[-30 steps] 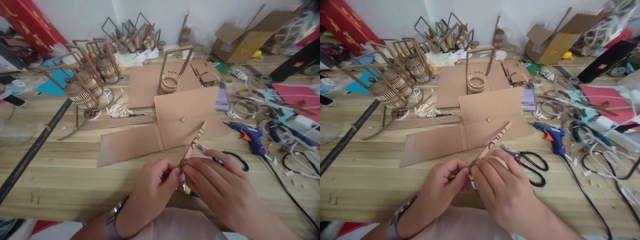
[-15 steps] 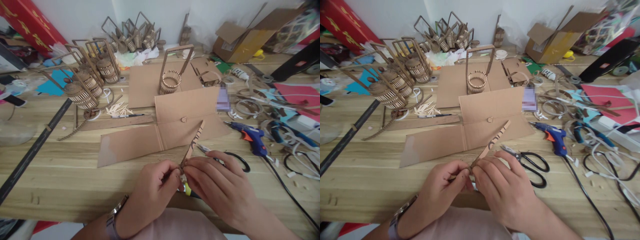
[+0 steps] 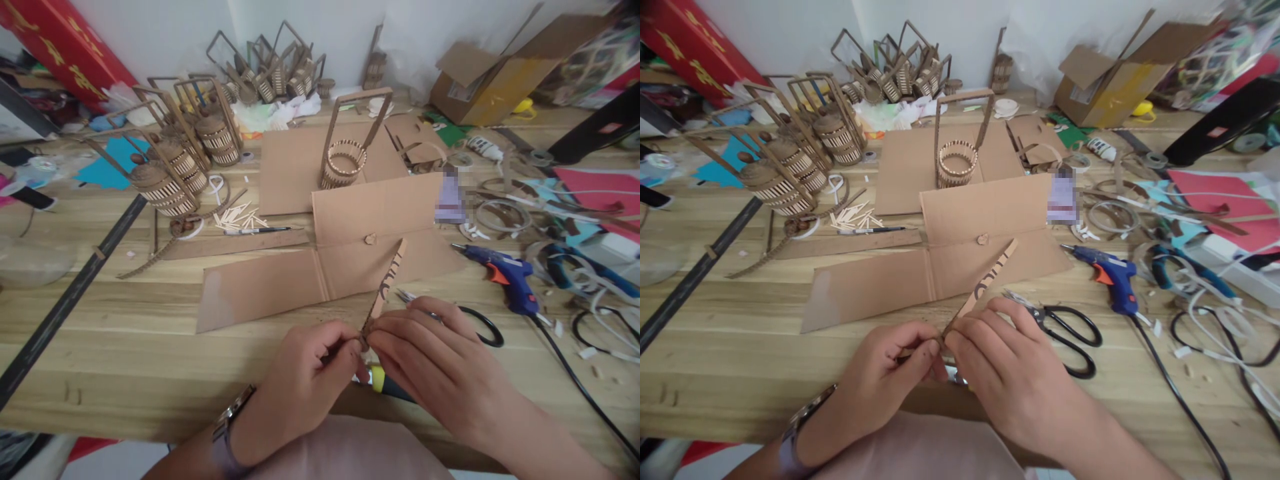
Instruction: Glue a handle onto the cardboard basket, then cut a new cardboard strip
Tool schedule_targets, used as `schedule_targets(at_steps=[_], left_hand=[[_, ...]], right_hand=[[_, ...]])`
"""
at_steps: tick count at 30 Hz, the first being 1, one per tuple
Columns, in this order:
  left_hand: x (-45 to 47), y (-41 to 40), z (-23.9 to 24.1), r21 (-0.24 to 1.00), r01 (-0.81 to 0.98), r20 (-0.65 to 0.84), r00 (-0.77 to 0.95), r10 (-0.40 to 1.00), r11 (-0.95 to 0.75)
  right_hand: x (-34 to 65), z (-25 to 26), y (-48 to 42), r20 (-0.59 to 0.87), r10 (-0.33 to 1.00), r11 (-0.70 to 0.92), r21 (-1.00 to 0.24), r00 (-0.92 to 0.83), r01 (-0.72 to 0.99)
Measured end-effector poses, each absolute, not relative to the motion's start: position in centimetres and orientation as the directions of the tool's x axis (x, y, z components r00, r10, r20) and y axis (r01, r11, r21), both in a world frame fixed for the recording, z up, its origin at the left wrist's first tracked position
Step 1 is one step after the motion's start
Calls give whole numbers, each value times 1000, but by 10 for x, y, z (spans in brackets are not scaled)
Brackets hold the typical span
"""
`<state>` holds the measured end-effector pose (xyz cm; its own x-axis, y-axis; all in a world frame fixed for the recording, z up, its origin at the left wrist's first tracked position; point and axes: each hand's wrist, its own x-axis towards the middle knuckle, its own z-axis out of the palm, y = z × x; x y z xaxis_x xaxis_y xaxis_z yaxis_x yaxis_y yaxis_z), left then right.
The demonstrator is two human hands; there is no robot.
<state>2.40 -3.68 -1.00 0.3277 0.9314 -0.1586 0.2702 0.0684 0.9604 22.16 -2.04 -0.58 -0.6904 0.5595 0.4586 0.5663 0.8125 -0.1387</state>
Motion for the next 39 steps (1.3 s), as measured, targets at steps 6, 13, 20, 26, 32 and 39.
schedule_targets(at_steps=[6, 13, 20, 26, 32, 39], left_hand=[[25, -36, -11, 970, 214, -189, 352, 917, 118], [25, -38, -11, 971, 168, -218, 341, 914, 169], [25, -36, -7, 979, 189, -140, 376, 916, 71], [25, -39, -7, 987, 163, -66, 362, 930, 7], [26, -41, -12, 987, 152, -102, 343, 934, 53], [28, -41, -15, 957, 290, -98, 303, 948, 6]], right_hand=[[221, -4, -21, 494, 519, 827, -82, -698, 557], [223, -1, -18, 487, 500, 844, -89, -716, 529], [219, 0, -15, 483, 508, 833, -66, -714, 549], [211, -2, -15, 578, 612, 764, -254, -540, 593], [208, -10, -23, 576, 717, 675, -431, -394, 599], [211, -18, -35, 563, 727, 632, -322, -394, 705]])
